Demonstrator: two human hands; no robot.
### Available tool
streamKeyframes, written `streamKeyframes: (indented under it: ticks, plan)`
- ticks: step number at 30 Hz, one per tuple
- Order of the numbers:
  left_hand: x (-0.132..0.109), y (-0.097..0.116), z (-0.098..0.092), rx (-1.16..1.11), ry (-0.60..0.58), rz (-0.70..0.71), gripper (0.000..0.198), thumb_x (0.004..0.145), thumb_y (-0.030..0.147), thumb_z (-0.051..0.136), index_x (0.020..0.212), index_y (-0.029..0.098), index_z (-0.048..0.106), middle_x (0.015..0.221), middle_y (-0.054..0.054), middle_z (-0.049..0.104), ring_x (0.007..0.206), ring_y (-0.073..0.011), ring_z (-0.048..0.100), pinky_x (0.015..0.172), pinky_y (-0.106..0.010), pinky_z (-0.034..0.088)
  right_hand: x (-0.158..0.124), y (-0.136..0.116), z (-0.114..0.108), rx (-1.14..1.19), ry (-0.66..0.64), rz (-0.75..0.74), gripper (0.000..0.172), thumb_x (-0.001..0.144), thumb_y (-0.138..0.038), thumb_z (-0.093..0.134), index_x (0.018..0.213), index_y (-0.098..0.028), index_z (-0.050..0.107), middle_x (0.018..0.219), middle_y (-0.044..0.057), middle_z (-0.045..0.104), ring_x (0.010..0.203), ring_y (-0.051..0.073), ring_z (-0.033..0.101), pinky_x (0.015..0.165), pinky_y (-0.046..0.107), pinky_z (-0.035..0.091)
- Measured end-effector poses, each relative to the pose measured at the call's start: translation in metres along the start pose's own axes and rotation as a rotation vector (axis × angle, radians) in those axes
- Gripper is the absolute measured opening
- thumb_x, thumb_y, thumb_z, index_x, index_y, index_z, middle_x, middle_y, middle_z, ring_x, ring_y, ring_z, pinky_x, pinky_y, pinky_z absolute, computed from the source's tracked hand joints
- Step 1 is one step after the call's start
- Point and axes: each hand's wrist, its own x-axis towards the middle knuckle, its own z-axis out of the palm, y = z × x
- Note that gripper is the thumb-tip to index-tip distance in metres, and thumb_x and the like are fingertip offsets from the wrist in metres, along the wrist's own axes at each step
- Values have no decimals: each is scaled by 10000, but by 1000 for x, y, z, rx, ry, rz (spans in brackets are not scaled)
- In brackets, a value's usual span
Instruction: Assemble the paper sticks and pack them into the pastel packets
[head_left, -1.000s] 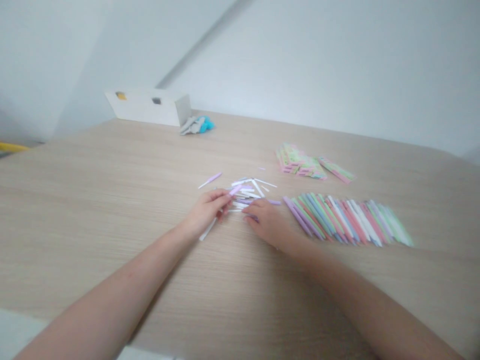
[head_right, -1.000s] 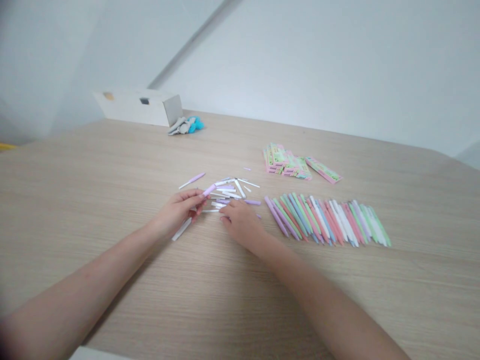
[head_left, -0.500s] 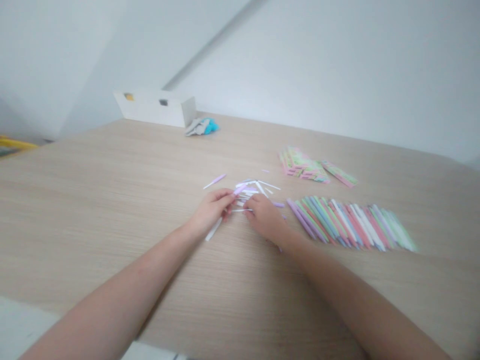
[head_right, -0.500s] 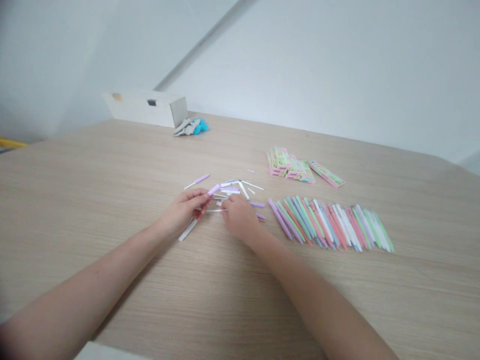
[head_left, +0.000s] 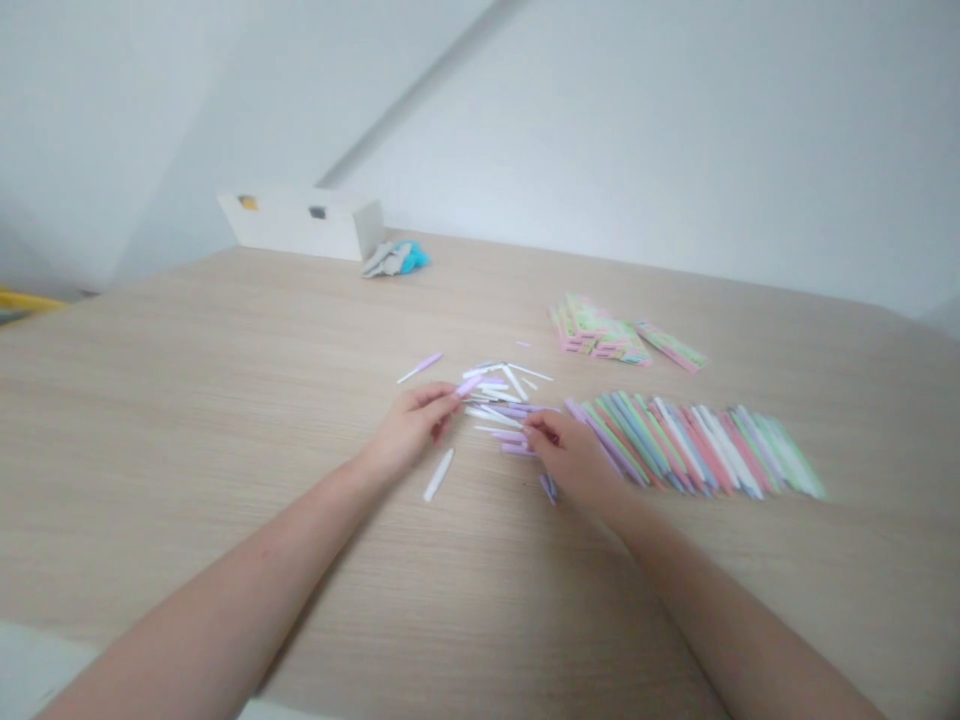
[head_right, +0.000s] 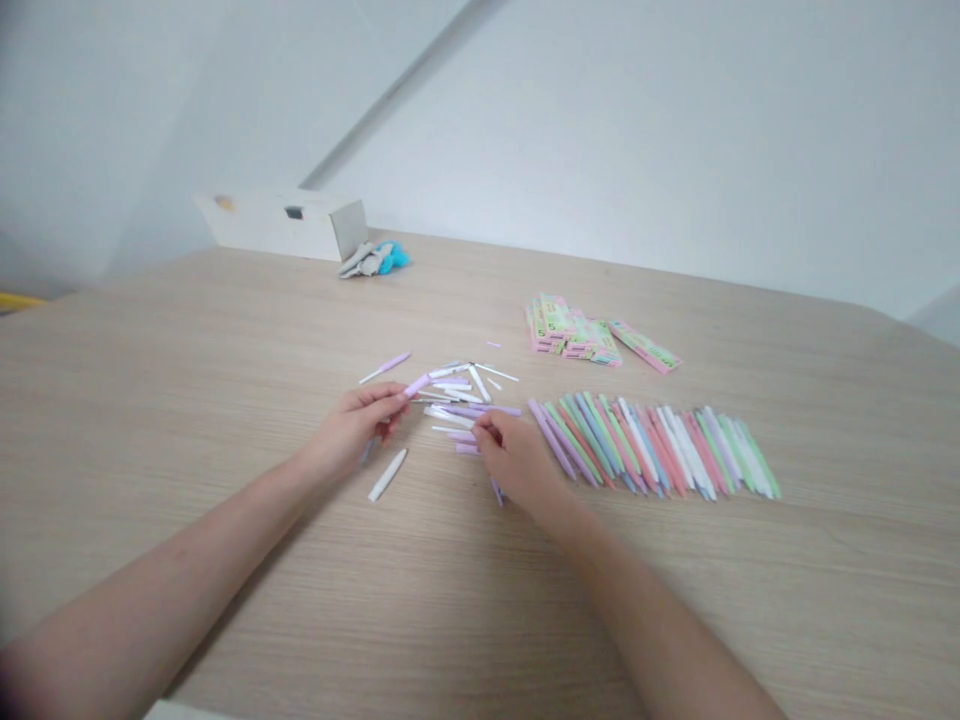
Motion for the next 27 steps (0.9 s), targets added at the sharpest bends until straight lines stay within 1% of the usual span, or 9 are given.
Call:
streamKeyframes:
  ticks: [2,5,8,10,14,19,23,27]
  plan:
    - [0,-1,-1,8,5,1,204,747,341,622,795,144,647,571,31,486,456,-67,384,427,-185,288,-1,7,-1,65,28,42,174,844,-270,478,830,-181,627,658,-6,606,619,141,538,586,253,364]
    - [-1,-2,-2,24,-7,6,246,744,338,625,894,149,669,591,26,499,472,-76,389,430,-193,283,0,14,-3,202,57,135,190,832,-322,484,771,-187,602,606,-20,567,562,129,503,542,246,351]
    - [-2,-3,-1,69,-44,11,278,759,356,610,932,148,676,583,28,487,478,-77,379,440,-196,281,1,13,-4,404,58,222,187,805,-346,508,754,-182,584,626,-17,583,547,114,490,530,235,362]
    - [-4,-2,1,109,-84,-2,301,766,366,601,956,146,679,552,35,468,473,-78,367,444,-196,277,2,9,-4,491,61,237,181,781,-350,541,773,-179,599,660,-16,588,568,108,490,539,227,368]
    - [-8,1,3,160,-159,-43,352,776,379,586,1018,137,668,506,46,432,465,-80,354,448,-198,271,0,4,-3,518,71,210,195,758,-356,586,774,-169,637,650,-26,546,581,96,470,538,216,350]
    - [-11,3,5,165,-299,-76,354,799,371,569,1041,125,645,569,36,453,495,-80,379,464,-196,300,-2,1,-1,604,56,253,231,755,-405,596,781,-175,609,505,-65,457,438,82,405,437,212,313]
    - [-12,2,5,175,-397,-79,330,805,359,565,1034,134,642,586,32,464,494,-80,401,453,-190,317,-2,-3,1,665,49,238,229,759,-404,597,722,-179,571,561,-37,555,416,73,426,403,203,320]
    - [-13,2,6,188,-431,-91,320,815,349,555,1051,150,639,595,33,468,490,-76,408,444,-182,328,-3,-4,4,732,71,225,188,757,-360,592,759,-172,582,616,-6,623,430,72,447,410,199,348]
